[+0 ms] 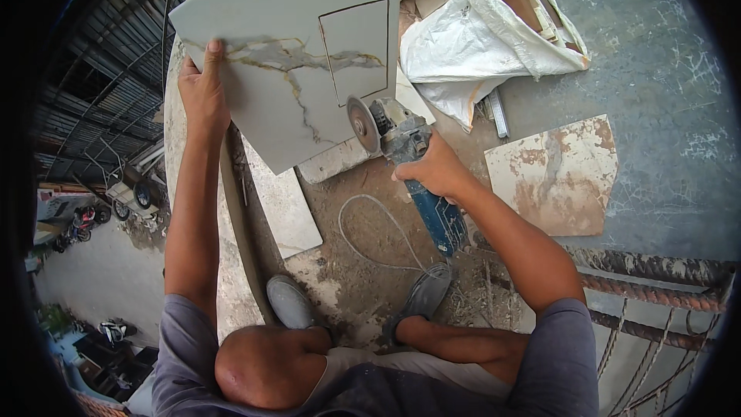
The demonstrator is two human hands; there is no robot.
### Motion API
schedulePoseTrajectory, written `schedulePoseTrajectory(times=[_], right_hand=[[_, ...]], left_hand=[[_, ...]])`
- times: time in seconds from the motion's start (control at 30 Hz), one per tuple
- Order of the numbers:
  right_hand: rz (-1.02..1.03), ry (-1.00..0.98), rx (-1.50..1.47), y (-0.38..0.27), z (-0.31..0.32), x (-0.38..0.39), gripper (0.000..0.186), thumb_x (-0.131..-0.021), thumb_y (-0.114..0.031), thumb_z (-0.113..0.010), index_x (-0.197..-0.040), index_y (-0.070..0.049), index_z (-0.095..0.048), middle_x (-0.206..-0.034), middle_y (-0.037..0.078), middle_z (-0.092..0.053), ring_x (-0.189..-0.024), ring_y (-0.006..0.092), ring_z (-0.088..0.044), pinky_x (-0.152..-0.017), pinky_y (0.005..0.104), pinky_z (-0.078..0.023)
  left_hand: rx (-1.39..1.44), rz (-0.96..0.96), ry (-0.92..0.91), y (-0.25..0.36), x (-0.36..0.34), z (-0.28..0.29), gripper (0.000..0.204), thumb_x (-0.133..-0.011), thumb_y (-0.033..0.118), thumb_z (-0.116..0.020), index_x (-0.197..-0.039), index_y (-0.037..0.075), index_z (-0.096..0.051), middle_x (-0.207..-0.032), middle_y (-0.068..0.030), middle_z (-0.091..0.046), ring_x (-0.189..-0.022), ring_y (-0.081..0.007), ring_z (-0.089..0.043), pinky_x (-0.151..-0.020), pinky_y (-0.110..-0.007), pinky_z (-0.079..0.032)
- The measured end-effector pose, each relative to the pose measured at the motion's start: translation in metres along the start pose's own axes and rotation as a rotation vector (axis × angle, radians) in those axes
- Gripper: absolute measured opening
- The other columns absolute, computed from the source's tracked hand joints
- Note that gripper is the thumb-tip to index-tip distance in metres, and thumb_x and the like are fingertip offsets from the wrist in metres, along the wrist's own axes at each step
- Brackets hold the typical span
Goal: Cutting a rectangular hole in a ceramic tile using an angle grinder.
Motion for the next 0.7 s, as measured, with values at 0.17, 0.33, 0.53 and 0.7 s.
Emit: schedulePoseTrajectory(times=[0.17,0.33,0.53,0.7], right_hand=[[0.058,0.024,-0.022,0.009,0.004,-0.008,0.069,-0.061,-0.010,-0.079,-0.122,0.003,-0.048,-0.101,0.010,-0.060,-0.088,0.0183,-0.059,-0.079,0.0311,-0.050],[-0.011,-0.026,0.101,0.004,0.004,-0.010,0.076,-0.059,-0.012,-0.080,-0.125,0.005,-0.046,-0.105,0.014,-0.061,-0.091,0.0204,-0.059,-0.081,0.0313,-0.050],[-0.002,-0.011,0.132,0.011,0.009,-0.019,0.077,-0.059,-0.015,-0.081,-0.123,0.008,-0.045,-0.107,0.016,-0.061,-0.092,0.0215,-0.060,-0.082,0.0307,-0.050],[-0.002,-0.023,0.133,0.005,0.003,-0.018,0.076,-0.059,-0.013,-0.080,-0.123,0.007,-0.045,-0.106,0.015,-0.061,-0.091,0.0211,-0.060,-0.081,0.0312,-0.050]], left_hand=[[-0.091,0.004,0.006,0.008,0.012,-0.003,0.040,-0.090,0.033,-0.070,-0.110,-0.001,-0.059,-0.097,-0.0095,-0.066,-0.083,-0.0131,-0.062,-0.073,-0.027,-0.052],[-0.127,0.021,0.005,0.011,0.019,-0.001,0.043,-0.090,0.035,-0.070,-0.110,-0.002,-0.060,-0.096,-0.0096,-0.066,-0.081,-0.0128,-0.062,-0.074,-0.027,-0.052],[-0.145,0.023,-0.004,0.011,0.022,-0.002,0.043,-0.090,0.036,-0.069,-0.108,-0.003,-0.061,-0.094,-0.0101,-0.067,-0.081,-0.0125,-0.061,-0.074,-0.027,-0.051],[-0.152,0.016,-0.003,0.012,0.024,-0.001,0.043,-0.091,0.036,-0.068,-0.107,-0.003,-0.062,-0.094,-0.0104,-0.067,-0.082,-0.0127,-0.061,-0.074,-0.027,-0.050]])
Point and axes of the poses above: each hand's wrist, its own x-axis away from the middle knuckle, its own z-axis out of the back of the hand, y = z × x, the point moved 9 cm from there along -x, towards the middle knuckle
